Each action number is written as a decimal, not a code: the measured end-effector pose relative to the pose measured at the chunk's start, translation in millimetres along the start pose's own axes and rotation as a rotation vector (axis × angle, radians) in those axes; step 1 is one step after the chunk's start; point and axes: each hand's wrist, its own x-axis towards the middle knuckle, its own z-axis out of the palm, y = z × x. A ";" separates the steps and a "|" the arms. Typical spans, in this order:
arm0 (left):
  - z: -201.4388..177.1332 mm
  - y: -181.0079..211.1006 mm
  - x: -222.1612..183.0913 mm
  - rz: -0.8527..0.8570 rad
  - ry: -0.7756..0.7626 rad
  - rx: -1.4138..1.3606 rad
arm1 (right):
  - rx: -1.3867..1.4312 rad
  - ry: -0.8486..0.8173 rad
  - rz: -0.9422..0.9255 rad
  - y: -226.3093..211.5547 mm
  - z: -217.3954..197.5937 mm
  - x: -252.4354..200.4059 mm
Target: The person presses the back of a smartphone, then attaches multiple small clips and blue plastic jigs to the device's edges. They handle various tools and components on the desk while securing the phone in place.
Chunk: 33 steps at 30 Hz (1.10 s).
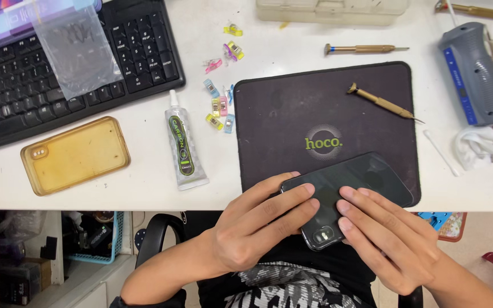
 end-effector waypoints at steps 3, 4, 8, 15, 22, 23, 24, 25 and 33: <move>-0.1 3.3 6.5 0.013 -0.002 0.010 | -0.005 0.007 0.026 -3.2 -4.8 6.1; 0.2 5.3 8.6 0.038 0.007 0.047 | -0.022 0.002 0.027 -5.1 -7.0 7.3; 3.2 12.9 18.9 0.158 0.059 0.198 | -0.039 0.034 0.017 -8.0 -14.6 9.7; 3.4 17.4 26.3 0.317 0.092 0.267 | -0.044 0.140 -0.018 -7.8 -10.6 4.0; 23.1 20.5 15.8 0.072 0.173 -0.432 | 0.295 0.263 0.183 -17.5 -1.1 -12.2; 25.1 18.9 15.1 0.037 0.186 -0.475 | 0.347 0.306 0.177 -15.8 3.1 -11.8; 26.3 17.5 14.2 0.001 0.198 -0.518 | 0.399 0.348 0.173 -13.4 7.8 -11.0; 27.5 16.0 13.6 0.009 0.201 -0.489 | 0.423 0.381 0.200 -12.8 12.3 -10.4; 24.5 16.1 7.6 -0.030 0.200 -0.423 | 0.583 0.526 0.196 -4.2 37.6 -9.3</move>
